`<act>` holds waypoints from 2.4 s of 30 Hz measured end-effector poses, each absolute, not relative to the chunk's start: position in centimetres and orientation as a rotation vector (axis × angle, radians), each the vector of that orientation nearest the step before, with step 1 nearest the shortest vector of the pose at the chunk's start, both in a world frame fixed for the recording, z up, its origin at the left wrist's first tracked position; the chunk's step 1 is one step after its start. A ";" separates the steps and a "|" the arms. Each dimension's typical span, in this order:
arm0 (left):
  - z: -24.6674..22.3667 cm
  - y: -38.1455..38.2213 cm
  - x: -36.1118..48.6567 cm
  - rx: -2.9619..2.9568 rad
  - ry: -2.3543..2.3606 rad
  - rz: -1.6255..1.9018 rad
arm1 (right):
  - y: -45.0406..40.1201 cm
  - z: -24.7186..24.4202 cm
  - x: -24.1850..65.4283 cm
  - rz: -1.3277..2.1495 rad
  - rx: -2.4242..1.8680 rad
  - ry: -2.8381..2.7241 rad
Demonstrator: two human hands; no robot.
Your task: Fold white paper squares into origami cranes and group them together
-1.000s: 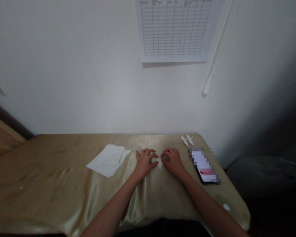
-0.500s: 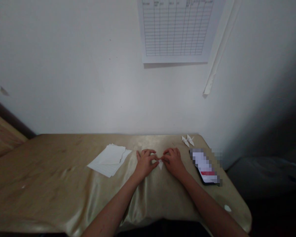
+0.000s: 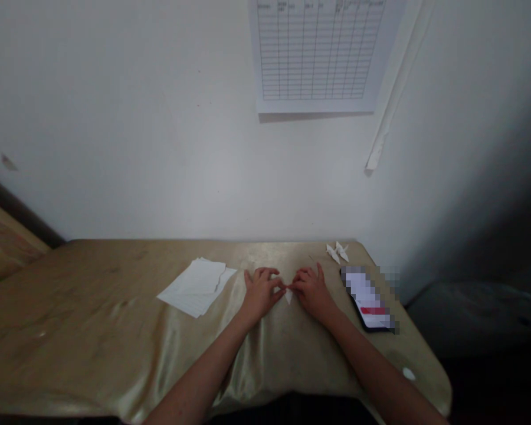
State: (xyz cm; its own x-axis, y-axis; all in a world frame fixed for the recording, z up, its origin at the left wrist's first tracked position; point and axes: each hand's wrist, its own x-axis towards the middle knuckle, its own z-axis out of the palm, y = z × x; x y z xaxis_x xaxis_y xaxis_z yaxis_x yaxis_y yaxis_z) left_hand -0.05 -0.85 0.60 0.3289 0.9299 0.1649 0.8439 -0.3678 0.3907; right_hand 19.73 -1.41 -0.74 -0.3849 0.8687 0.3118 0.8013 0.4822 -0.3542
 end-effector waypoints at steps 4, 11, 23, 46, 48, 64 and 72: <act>0.4 -0.8 -0.1 2.352 1.608 0.539 | -1.2 -1.3 19.8 0.239 -1.475 -2.172; -0.1 -0.7 -0.3 2.335 1.608 0.559 | -1.4 -1.5 19.9 0.188 -1.494 -2.153; 1.0 -1.1 0.0 2.385 1.618 0.521 | -1.4 -0.5 19.8 -0.080 -1.333 -2.388; 1.0 -1.4 -0.4 2.392 1.693 0.530 | -2.4 -0.2 20.2 -0.031 -1.472 -2.351; 0.9 -1.4 -0.4 2.391 1.693 0.542 | -2.5 0.0 20.5 0.032 -1.466 -2.333; 0.2 -1.3 -0.6 2.404 1.665 0.618 | -2.5 -0.2 20.5 0.057 -1.543 -2.213; 0.6 -1.4 -0.3 2.361 1.603 0.629 | -1.9 -0.8 20.4 0.178 -1.542 -2.138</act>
